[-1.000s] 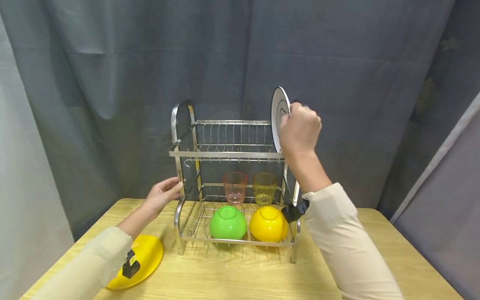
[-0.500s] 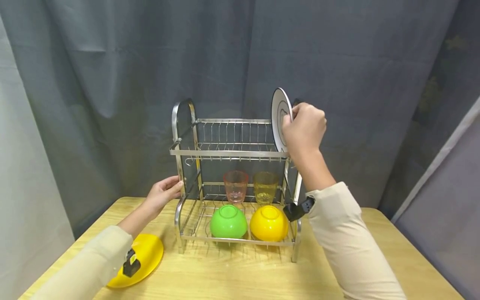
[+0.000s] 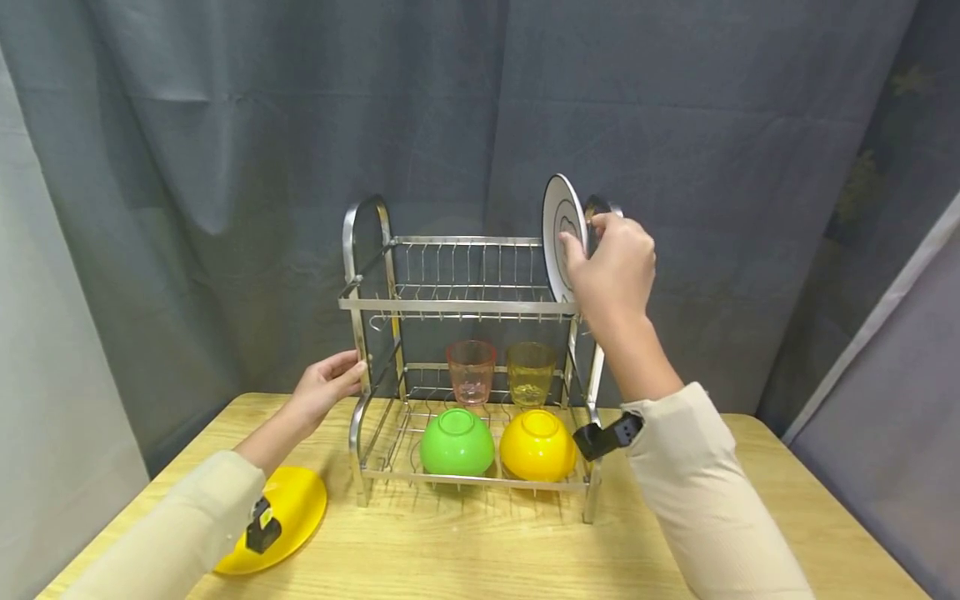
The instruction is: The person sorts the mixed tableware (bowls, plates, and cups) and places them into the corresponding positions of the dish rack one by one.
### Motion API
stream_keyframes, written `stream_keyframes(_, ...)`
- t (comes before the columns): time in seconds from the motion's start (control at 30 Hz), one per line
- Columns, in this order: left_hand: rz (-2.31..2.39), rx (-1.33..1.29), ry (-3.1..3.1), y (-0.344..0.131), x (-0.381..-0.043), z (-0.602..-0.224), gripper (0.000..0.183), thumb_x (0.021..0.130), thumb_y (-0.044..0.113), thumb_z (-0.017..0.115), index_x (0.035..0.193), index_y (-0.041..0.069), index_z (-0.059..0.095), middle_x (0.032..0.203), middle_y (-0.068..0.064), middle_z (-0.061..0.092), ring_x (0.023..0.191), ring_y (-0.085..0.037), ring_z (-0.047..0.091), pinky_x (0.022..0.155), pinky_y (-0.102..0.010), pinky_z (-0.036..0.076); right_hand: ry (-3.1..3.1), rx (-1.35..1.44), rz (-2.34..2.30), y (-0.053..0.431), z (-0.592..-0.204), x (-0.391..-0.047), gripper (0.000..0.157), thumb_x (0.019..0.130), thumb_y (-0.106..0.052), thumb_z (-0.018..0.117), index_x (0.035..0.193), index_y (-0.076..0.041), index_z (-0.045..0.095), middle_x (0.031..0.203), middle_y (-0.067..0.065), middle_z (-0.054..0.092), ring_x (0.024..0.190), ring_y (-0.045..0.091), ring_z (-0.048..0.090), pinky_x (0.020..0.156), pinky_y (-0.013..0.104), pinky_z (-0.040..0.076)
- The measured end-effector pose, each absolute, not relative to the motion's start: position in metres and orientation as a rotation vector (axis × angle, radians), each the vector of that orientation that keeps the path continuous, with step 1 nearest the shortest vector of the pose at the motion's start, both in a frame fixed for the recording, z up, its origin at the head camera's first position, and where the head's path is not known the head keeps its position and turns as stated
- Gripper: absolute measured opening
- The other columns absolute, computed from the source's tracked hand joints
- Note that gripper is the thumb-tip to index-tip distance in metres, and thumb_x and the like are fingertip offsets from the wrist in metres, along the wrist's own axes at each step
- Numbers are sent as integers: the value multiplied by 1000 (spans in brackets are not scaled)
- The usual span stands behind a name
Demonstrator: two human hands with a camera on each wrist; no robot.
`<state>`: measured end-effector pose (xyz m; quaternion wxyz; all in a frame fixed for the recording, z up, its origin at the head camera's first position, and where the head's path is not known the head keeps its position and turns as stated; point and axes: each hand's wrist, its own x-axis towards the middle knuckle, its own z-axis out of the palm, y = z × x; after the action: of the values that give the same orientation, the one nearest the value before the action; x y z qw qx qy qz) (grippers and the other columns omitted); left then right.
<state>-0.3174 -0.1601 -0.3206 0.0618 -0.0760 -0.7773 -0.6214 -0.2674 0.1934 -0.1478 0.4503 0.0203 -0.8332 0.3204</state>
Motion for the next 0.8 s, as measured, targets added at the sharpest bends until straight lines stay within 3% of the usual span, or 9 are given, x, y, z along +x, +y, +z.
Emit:
stream_keyframes(0.17,-1861,-215,-2349,-159,-317,-320,51,98,23,55,142,0,43,137,-22,51,122,-30,56,105,-38,51,-2072,73,811,204,-154,-255,44,88,-27,68,119,3,63,113,26,67,103,38,63,91,49,50)
stream_keyframes(0.23,-1853,-206,-2347,-160,-316,-320,50,98,24,56,141,1,44,136,-22,52,119,-28,58,104,-38,51,-2066,89,807,210,-158,-251,43,88,-28,68,119,1,64,113,24,68,101,38,66,83,37,54)
stream_keyframes(0.3,-1852,-199,-2350,-161,-316,-320,49,98,24,56,140,2,46,136,-21,53,118,-26,59,103,-38,52,-2064,99,805,217,-164,-248,43,88,-30,68,119,-1,65,114,21,69,97,38,68,71,18,52)
stream_keyframes(0.37,-1850,-200,-2349,-162,-315,-320,48,97,24,57,139,2,48,135,-21,54,114,-23,61,103,-37,52,-2057,99,816,223,-169,-246,41,87,-30,68,118,-3,66,113,20,70,96,37,69,62,2,41)
stream_keyframes(0.43,-1848,-201,-2348,-162,-315,-320,46,97,23,57,137,2,50,134,-21,55,110,-19,63,102,-37,52,-2060,85,839,229,-174,-244,40,88,-32,68,118,-5,67,114,18,71,93,30,71,59,-5,32)
stream_keyframes(0.53,-1851,-195,-2347,-163,-314,-321,45,97,23,58,137,2,50,134,-20,55,105,-13,64,102,-37,53,-2065,63,875,238,-181,-243,39,89,-34,66,117,-7,68,113,16,71,79,-2,66,61,-5,34)
stream_keyframes(0.63,-1850,-195,-2349,-163,-314,-321,46,97,25,58,136,2,51,134,-20,56,102,-10,64,102,-37,53,-2053,39,911,246,-189,-245,38,91,-36,62,116,-8,69,111,15,72,72,-25,43,65,-3,36)
stream_keyframes(0.7,-1853,-194,-2345,-163,-313,-321,46,96,25,59,135,3,52,133,-19,56,101,-9,64,102,-36,53,-2026,21,929,250,-195,-246,36,93,-36,60,113,-8,70,107,13,74,71,-26,42,66,-1,36)
stream_keyframes(0.8,-1840,-216,-2344,-162,-312,-318,47,95,27,60,135,2,52,133,-20,57,101,-10,65,101,-37,53,-1988,-11,958,258,-204,-248,35,95,-36,56,109,-8,71,85,-15,72,69,-25,44,65,2,36)
